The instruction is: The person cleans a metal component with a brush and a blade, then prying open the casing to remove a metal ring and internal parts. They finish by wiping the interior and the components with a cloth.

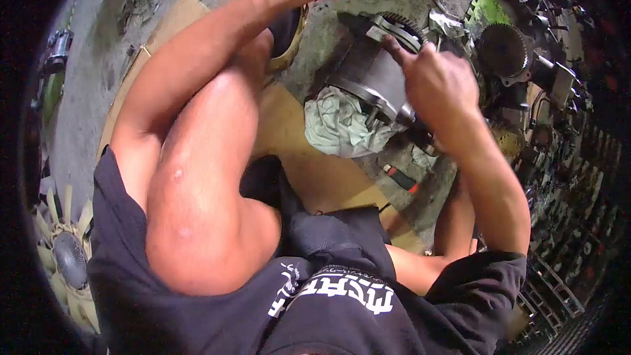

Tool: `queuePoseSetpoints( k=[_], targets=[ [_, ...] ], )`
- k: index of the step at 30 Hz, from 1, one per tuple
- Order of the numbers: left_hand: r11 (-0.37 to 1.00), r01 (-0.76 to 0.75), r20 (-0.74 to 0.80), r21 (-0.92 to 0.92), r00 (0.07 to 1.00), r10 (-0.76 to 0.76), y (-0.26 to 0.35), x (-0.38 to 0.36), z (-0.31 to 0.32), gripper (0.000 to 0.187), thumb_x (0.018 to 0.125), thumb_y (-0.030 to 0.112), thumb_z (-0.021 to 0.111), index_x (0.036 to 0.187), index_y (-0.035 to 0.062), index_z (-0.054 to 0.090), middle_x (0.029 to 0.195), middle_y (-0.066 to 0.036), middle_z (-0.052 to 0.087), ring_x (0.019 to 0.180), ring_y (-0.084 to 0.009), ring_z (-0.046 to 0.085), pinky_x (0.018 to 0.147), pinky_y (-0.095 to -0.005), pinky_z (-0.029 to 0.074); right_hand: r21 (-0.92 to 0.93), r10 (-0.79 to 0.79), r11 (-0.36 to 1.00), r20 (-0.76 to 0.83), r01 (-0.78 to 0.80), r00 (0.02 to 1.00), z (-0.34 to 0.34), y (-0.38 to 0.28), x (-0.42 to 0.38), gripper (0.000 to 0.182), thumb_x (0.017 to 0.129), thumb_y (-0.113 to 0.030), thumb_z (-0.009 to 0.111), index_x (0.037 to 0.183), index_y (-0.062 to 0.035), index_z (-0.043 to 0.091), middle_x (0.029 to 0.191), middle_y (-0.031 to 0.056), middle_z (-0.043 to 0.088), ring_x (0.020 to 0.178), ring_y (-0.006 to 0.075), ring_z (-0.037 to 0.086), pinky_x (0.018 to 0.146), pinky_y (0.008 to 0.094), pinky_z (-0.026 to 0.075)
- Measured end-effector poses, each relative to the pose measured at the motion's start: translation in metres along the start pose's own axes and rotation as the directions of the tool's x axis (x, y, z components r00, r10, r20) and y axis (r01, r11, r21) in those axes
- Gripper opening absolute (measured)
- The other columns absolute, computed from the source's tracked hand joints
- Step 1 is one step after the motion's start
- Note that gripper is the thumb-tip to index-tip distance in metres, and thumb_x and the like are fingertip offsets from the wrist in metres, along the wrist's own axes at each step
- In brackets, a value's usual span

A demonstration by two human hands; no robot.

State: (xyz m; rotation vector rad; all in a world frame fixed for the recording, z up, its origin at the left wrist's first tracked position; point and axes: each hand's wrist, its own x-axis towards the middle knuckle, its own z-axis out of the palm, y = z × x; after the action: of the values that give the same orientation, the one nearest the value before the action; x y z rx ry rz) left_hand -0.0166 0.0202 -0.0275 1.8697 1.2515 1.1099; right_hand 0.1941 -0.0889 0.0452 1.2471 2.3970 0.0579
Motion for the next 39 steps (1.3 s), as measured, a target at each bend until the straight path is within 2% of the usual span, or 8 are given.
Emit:
queuePoseSetpoints(
  k=[7, 9, 11, 13, 19, 25, 31, 39],
  targets=[
    [0.986, 0.096, -0.148, 0.135, 0.986, -0.076, -0.066, 0.007, 0.024, 0.032, 0.097, 0.025, 0.052, 0.115, 0.0036, 0.069, 0.104, -0.025, 0.071, 0.1, -0.0394, 0.069, 0.088, -0.0453, 0.053, 0.269, 0.202, 0.95, -0.148, -0.157, 0.968, -0.057, 0.06, -0.046, 0.057, 0.09, -0.001, 0.053, 0.143, -0.0233, 0.056, 0.102, 0.0203, 0.066, 0.095, 0.0405, 0.065, 0.084, 0.0457, 0.051],
    [0.942, 0.04, 0.111, 0.334, 0.991, -0.081, -0.076, 0.005, 0.033, 0.038, 0.086, 0.021, 0.054, 0.117, 0.0032, 0.069, 0.112, -0.023, 0.07, 0.108, -0.0388, 0.067, 0.093, -0.0462, 0.054, 0.242, 0.163, 0.967, -0.324, -0.085, 0.932, -0.051, 0.061, -0.061, 0.051, 0.097, 0.0, 0.052, 0.147, -0.0125, 0.052, 0.128, 0.013, 0.067, 0.084, 0.0257, 0.066, 0.074, 0.0375, 0.051],
    [0.968, -0.064, 0.205, 0.241, 0.979, 0.014, -0.074, -0.012, 0.034, 0.039, 0.083, 0.019, 0.055, 0.117, 0.0033, 0.068, 0.111, -0.024, 0.07, 0.107, -0.0389, 0.067, 0.092, -0.0466, 0.054, 0.55, 0.446, 0.78, -0.157, -0.297, 0.881, -0.035, 0.044, -0.081, 0.055, 0.097, 0.005, 0.051, 0.149, -0.0133, 0.05, 0.105, 0.0068, 0.066, 0.058, 0.0075, 0.045, 0.052, 0.0243, 0.04],
    [0.948, -0.048, 0.586, 0.316, 0.796, -0.155, -0.058, -0.021, 0.033, 0.053, 0.078, 0.004, 0.052, 0.13, 0.0034, 0.063, 0.117, -0.024, 0.069, 0.11, -0.0355, 0.067, 0.095, -0.0417, 0.053, 0.611, 0.457, 0.725, -0.081, -0.319, 0.886, -0.031, 0.021, -0.091, 0.058, 0.093, 0.007, 0.054, 0.147, -0.0135, 0.051, 0.109, 0.0215, 0.066, 0.09, 0.0361, 0.063, 0.085, 0.0406, 0.05],
    [0.962, -0.046, 0.667, 0.27, 0.729, -0.152, -0.061, -0.017, 0.038, 0.051, 0.077, 0.002, 0.053, 0.128, 0.0013, 0.064, 0.12, -0.021, 0.07, 0.112, -0.0344, 0.066, 0.097, -0.0404, 0.051, 0.514, 0.314, 0.802, 0.071, -0.305, 0.947, 0.008, -0.026, -0.044, 0.063, 0.082, 0.005, 0.053, 0.144, -0.0054, 0.051, 0.094, 0.0262, 0.067, 0.084, 0.0443, 0.065, 0.077, 0.0494, 0.052],
    [0.968, -0.007, 0.638, 0.252, 0.753, -0.161, -0.062, -0.018, 0.04, 0.043, 0.082, 0.005, 0.054, 0.123, 0.0012, 0.067, 0.118, -0.02, 0.071, 0.111, -0.0313, 0.067, 0.097, -0.0396, 0.051, 0.356, 0.234, 0.924, -0.231, -0.142, 0.945, 0.04, 0.04, 0.047, 0.041, 0.08, -0.004, 0.055, 0.119, -0.0031, 0.067, 0.091, 0.0272, 0.068, 0.084, 0.0436, 0.067, 0.076, 0.0499, 0.054],
    [0.948, 0.016, 0.604, 0.317, 0.767, -0.215, -0.061, -0.014, 0.041, 0.043, 0.082, 0.008, 0.056, 0.122, 0.0002, 0.068, 0.115, -0.02, 0.072, 0.11, -0.0334, 0.068, 0.099, -0.0385, 0.051, 0.597, 0.405, 0.71, 0.085, -0.372, 0.91, 0.004, -0.018, -0.043, 0.057, 0.085, -0.004, 0.057, 0.141, -0.0138, 0.056, 0.085, 0.0269, 0.066, 0.083, 0.0449, 0.066, 0.074, 0.0523, 0.051],
    [0.977, 0.067, 0.575, 0.2, 0.799, -0.173, -0.069, -0.02, 0.04, 0.04, 0.077, 0.012, 0.06, 0.115, 0.0048, 0.072, 0.109, -0.017, 0.074, 0.104, -0.0331, 0.07, 0.093, -0.0393, 0.054, 0.733, 0.476, 0.657, -0.223, -0.175, 0.851, 0.012, 0.038, -0.022, 0.043, 0.09, -0.003, 0.054, 0.129, -0.013, 0.067, 0.088, 0.0265, 0.067, 0.074, 0.0382, 0.069, 0.068, 0.0467, 0.054]
  ],
)
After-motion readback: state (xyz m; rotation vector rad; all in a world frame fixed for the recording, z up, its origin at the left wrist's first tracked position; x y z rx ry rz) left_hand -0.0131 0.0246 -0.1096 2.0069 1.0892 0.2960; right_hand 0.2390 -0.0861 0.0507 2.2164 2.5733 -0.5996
